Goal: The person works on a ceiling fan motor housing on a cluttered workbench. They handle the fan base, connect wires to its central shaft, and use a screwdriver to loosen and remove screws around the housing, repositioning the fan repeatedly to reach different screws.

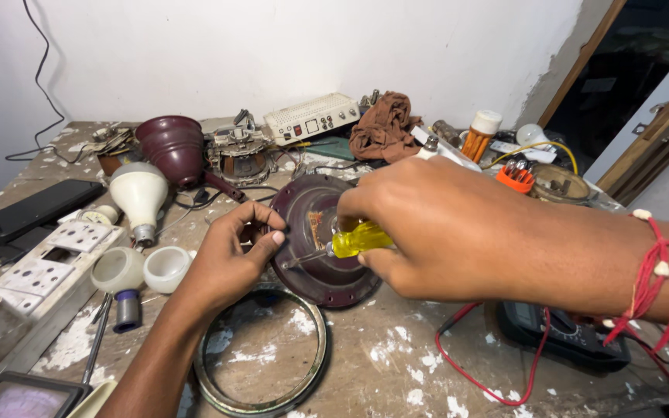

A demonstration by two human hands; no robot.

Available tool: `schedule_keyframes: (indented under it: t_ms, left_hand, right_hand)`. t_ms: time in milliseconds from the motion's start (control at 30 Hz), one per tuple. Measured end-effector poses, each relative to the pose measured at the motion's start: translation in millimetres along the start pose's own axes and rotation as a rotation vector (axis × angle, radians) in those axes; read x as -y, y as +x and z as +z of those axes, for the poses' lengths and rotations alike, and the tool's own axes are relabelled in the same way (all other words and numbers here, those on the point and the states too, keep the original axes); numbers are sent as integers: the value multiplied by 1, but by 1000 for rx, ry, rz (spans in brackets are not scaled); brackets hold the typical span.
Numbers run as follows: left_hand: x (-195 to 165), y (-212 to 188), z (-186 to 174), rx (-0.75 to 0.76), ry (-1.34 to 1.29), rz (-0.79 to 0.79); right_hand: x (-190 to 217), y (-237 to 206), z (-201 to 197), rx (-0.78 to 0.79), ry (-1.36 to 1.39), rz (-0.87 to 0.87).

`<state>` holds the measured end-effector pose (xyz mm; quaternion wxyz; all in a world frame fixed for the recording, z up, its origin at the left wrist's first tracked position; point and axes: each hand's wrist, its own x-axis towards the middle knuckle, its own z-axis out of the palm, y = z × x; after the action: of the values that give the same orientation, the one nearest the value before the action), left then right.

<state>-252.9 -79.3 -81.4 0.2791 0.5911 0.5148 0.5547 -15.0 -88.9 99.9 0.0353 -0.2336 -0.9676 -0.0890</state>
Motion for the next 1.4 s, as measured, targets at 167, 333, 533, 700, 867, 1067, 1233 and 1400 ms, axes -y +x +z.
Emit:
schedule_keyframes:
  t_ms: [167, 333, 533, 700, 867, 1067, 1233, 1400]
  left_hand:
    - [1, 1, 0, 12, -51, -33]
    - [3, 1, 1, 23, -58, 25]
    - [3, 0, 1, 10, -33, -14]
    - [1, -1, 1, 12, -28, -8]
    - [-2, -2, 2, 10, -28, -28]
    - [-4, -3, 1, 5, 14, 13]
    - [-1, -2, -1, 9, 2, 12]
    - [2, 1, 0, 5, -54, 53]
  right_hand:
    - [-16, -10, -7, -111, -266, -450]
    - [-19, -13, -13, -277, -518, -785]
    - [-14, -10, -9, -299, -530, -819]
    - [-15, -9, -5, -223, -452, -733]
    - [-9, -11, 2, -122, -335, -516]
    - [11, -16, 3, -63, -101, -158]
    - [13, -15, 7, -3, -81, -13]
    - [-5, -22, 7, -33, -314, -333]
